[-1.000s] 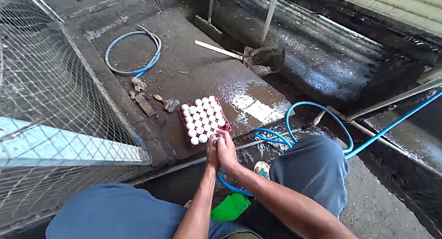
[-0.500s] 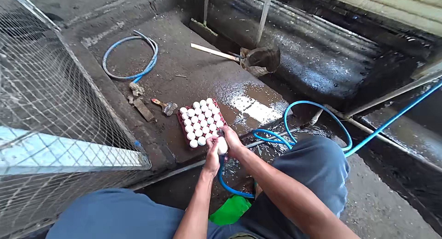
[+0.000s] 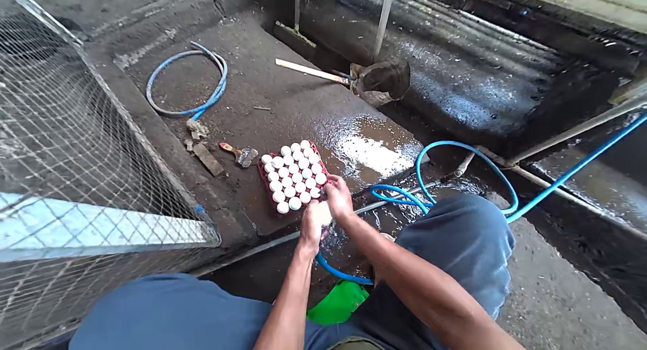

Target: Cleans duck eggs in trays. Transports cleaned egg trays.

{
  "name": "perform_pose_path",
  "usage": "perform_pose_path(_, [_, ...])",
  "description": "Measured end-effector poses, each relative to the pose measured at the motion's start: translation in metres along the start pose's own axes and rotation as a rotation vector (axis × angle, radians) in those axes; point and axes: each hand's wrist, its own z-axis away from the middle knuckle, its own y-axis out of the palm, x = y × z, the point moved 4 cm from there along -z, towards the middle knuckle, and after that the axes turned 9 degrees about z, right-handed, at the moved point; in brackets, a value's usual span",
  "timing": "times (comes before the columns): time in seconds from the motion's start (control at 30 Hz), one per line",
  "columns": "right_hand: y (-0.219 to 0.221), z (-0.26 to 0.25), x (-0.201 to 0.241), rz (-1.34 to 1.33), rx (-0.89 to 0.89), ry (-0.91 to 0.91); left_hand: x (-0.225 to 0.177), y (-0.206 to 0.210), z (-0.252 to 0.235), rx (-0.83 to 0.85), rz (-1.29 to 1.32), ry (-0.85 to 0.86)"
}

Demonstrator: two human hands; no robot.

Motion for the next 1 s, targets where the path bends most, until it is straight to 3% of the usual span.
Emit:
perform_pose_path(0.03, [0.002, -0.001, -0.002, -0.041, 0.018, 0.049, -0.001, 0.000, 0.001, -0.039, -0.028, 0.014])
perform_pose_path(0.1, [0.010, 0.016, 0.000, 0.011, 0.025, -0.060, -0.005, -0.002, 0.001, -0.116, 0.008, 0.068])
perform_pose_path(0.17, [0.011, 0.028, 0.000, 0.112, 0.006, -0.241, -0.004, -0.004, -0.003, -0.089, 0.024, 0.055])
perform_pose_path(0.2, [0.010, 0.024, -0.001, 0.103, 0.007, -0.232, -0.003, -0.006, -0.004, -0.040, 0.011, -0.009])
perform_pose_path(0.33, [0.018, -0.006, -0.015, -0.315, 0.285, 0.295, -0.002, -0.011, -0.009, 0.150, 0.110, -0.194])
perform_pose_path(0.4, [0.021, -0.006, -0.016, -0.442, 0.321, 0.347, 0.000, -0.017, -0.016, 0.122, 0.133, -0.179])
perform_pose_path(0.47, [0.020, -0.006, -0.011, -0.290, 0.278, 0.166, -0.002, -0.022, -0.025, 0.094, 0.127, -0.117])
perform_pose_path(0.57, [0.019, 0.007, 0.003, 0.185, 0.129, -0.207, -0.007, -0.014, -0.020, 0.084, 0.085, -0.001])
perform_pose_path(0.63, [0.021, 0.008, 0.004, 0.257, 0.084, -0.277, -0.011, -0.013, -0.016, 0.067, -0.022, 0.035])
perform_pose_path(0.7, [0.024, -0.007, -0.004, 0.158, 0.147, -0.087, -0.004, -0.016, -0.024, 0.027, -0.110, 0.000])
perform_pose_path(0.83, [0.035, -0.035, -0.036, -0.078, 0.285, 0.266, 0.007, -0.027, -0.041, 0.116, 0.004, -0.100])
perform_pose_path(0.9, [0.034, -0.038, -0.049, -0.060, 0.362, 0.360, 0.009, -0.031, -0.053, 0.111, 0.098, -0.120])
perform_pose_path(1.0, [0.034, -0.033, -0.071, 0.035, 0.679, 0.361, 0.010, -0.042, -0.076, 0.051, 0.196, -0.137])
